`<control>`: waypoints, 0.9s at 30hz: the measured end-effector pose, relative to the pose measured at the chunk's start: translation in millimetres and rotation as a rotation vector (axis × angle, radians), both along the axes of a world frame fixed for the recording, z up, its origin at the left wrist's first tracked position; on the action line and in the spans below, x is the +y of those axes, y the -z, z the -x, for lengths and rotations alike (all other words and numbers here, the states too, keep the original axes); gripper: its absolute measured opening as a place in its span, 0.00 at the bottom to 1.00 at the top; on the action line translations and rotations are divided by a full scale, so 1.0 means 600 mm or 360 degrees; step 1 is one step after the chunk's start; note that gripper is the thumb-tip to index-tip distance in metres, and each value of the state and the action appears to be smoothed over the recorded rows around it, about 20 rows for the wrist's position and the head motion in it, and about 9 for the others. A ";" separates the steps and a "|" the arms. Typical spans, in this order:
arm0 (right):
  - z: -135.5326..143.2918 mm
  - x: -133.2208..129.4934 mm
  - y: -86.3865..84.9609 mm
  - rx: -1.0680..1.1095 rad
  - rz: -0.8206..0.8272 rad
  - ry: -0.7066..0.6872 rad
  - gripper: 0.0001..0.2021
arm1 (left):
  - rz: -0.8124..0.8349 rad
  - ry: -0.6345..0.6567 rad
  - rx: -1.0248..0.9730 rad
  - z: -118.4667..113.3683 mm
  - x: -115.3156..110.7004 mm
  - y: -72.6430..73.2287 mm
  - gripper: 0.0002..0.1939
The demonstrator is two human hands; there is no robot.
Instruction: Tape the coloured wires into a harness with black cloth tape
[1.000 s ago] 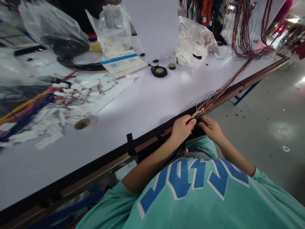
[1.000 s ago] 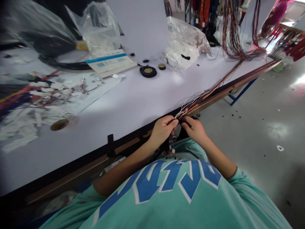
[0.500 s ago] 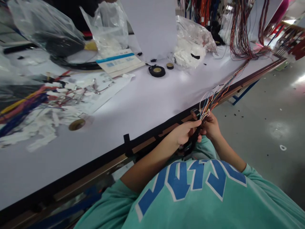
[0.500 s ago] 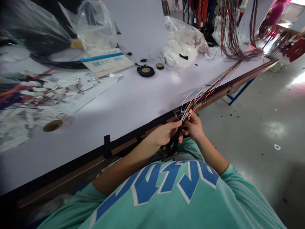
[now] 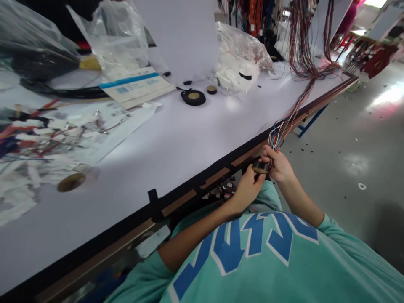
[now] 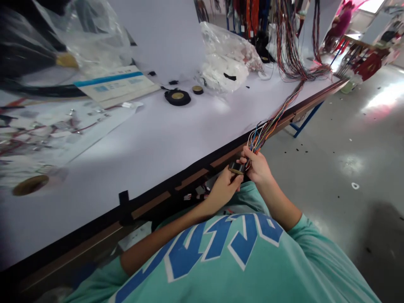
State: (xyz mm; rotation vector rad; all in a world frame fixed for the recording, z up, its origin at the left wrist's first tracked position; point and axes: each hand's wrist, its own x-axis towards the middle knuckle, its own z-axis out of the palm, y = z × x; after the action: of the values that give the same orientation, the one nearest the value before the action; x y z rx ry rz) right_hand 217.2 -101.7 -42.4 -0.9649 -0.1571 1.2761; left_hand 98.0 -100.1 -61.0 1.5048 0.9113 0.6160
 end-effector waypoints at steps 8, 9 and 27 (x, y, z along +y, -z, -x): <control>-0.068 0.055 -0.012 0.0314 0.0082 0.0076 0.16 | -0.0140 0.0138 0.0131 0.003 -0.013 0.001 0.02; -0.080 0.062 -0.016 0.0320 0.0087 0.0081 0.16 | -0.0124 0.0140 0.0128 0.003 -0.013 0.001 0.02; -0.214 0.115 -0.017 -0.1162 0.0596 -0.0041 0.30 | 0.0014 -0.0007 0.0014 0.011 -0.003 0.010 0.05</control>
State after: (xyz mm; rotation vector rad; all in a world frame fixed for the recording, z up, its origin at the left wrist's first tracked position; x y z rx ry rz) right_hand 345.5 -32.8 -32.3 -1.7329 -0.5076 0.9382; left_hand 91.1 -101.6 -67.1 1.4991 0.9233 0.6085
